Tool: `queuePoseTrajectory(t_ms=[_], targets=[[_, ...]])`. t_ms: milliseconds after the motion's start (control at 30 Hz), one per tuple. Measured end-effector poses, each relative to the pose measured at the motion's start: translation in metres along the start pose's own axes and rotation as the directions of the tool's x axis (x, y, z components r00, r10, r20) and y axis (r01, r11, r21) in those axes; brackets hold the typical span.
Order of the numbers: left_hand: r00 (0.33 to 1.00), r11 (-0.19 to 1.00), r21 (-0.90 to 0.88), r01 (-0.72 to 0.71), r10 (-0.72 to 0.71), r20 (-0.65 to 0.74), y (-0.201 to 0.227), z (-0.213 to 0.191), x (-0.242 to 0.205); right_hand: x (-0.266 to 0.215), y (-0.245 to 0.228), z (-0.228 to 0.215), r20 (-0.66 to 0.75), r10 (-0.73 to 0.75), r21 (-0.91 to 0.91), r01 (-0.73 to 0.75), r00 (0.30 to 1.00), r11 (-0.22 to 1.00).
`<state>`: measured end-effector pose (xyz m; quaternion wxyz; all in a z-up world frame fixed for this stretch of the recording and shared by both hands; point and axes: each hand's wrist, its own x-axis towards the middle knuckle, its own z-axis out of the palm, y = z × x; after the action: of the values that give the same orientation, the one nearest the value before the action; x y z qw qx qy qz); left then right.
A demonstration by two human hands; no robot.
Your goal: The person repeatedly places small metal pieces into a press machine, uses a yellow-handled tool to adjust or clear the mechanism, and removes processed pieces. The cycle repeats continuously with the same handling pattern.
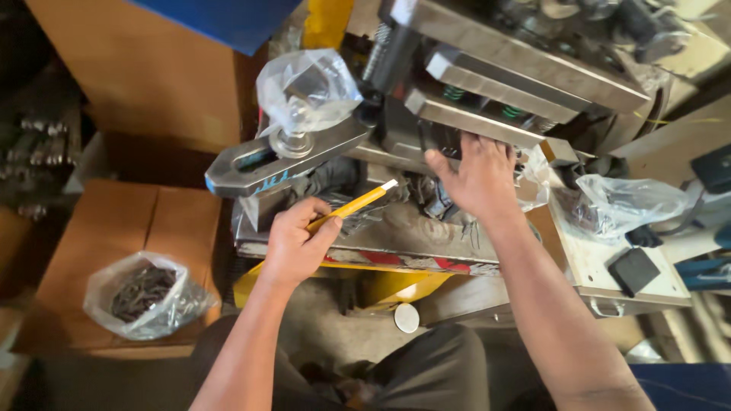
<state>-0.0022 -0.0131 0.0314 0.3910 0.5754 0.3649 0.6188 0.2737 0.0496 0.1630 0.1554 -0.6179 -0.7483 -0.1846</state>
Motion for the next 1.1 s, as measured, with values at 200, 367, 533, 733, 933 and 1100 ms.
queuePoseTrajectory(t_ms=[200,367,533,733,933,1100], targets=[[0.997,0.996,-0.044,0.074,-0.073,0.028,0.008,-0.002,0.001,0.012,0.007,0.015,0.088,0.03,-0.038,-0.027,0.996,0.999],[0.998,0.996,-0.088,0.033,-0.028,0.053,0.008,-0.004,0.003,0.017,0.016,0.02,0.142,0.044,0.018,-0.047,0.989,0.999],[0.997,0.995,-0.079,0.066,-0.062,0.051,0.009,-0.004,0.001,0.019,0.02,0.023,0.132,0.027,0.0,-0.028,0.991,1.0],[0.998,0.998,-0.032,0.054,-0.052,0.044,0.011,-0.004,0.001,0.015,0.032,0.024,0.063,-0.058,0.042,0.055,0.996,0.998],[0.998,0.999,-0.02,0.05,-0.05,0.026,0.01,-0.003,0.001,0.013,0.038,0.032,0.118,0.008,-0.056,-0.001,0.993,0.998],[0.999,0.999,0.026,0.044,-0.044,0.013,0.01,-0.003,0.0,0.009,0.035,0.032,0.021,-0.068,-0.147,0.07,0.997,0.987]])
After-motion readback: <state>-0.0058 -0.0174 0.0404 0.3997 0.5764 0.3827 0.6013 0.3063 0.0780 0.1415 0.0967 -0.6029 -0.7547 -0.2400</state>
